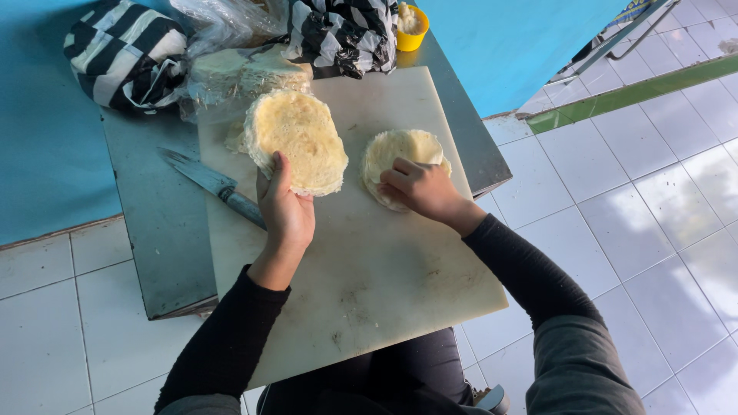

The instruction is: The person stretches thin dough sheets by hand, pulling their edges to widen them, and stacks the stretched sheets into a round pile on a cutting board. They then press the stack, cut it in half with a knife, and cut one half into smaller pieces.

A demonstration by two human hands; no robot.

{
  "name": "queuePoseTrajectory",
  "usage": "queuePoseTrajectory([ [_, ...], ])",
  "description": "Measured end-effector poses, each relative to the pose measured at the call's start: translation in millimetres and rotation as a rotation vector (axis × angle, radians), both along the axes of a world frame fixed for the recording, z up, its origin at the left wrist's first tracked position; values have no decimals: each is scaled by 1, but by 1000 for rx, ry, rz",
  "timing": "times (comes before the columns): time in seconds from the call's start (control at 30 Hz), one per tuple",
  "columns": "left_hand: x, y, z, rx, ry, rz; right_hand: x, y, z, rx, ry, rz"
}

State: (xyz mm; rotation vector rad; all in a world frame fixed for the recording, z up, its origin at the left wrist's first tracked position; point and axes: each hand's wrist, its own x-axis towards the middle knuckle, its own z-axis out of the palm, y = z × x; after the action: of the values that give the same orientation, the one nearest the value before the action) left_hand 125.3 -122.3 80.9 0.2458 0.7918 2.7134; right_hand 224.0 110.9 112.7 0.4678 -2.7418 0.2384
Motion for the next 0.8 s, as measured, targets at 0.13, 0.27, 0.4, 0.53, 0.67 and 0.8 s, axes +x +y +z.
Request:
queuePoseTrajectory([
  [0.13, 0, 0, -1, -19, -4, -11, 10, 10, -4, -159, -107, 63],
  [0.27, 0, 1, -4, -18, -14, -21, 9, 54, -8, -791, 22, -280],
  [0.4, 2, 2, -5, -18, 1, -40, 7, 89, -19, -467, 8, -484],
  [0.53, 3, 2, -3, -31, 3, -34, 4, 88, -29, -559, -93, -457],
  [0.67, 2, 2, -2, -34, 2, -26, -1, 75, -18, -888, -181, -446],
  [0.8, 2, 2, -2, -23, 20, -39, 3, 62, 2, -1100, -369, -583],
])
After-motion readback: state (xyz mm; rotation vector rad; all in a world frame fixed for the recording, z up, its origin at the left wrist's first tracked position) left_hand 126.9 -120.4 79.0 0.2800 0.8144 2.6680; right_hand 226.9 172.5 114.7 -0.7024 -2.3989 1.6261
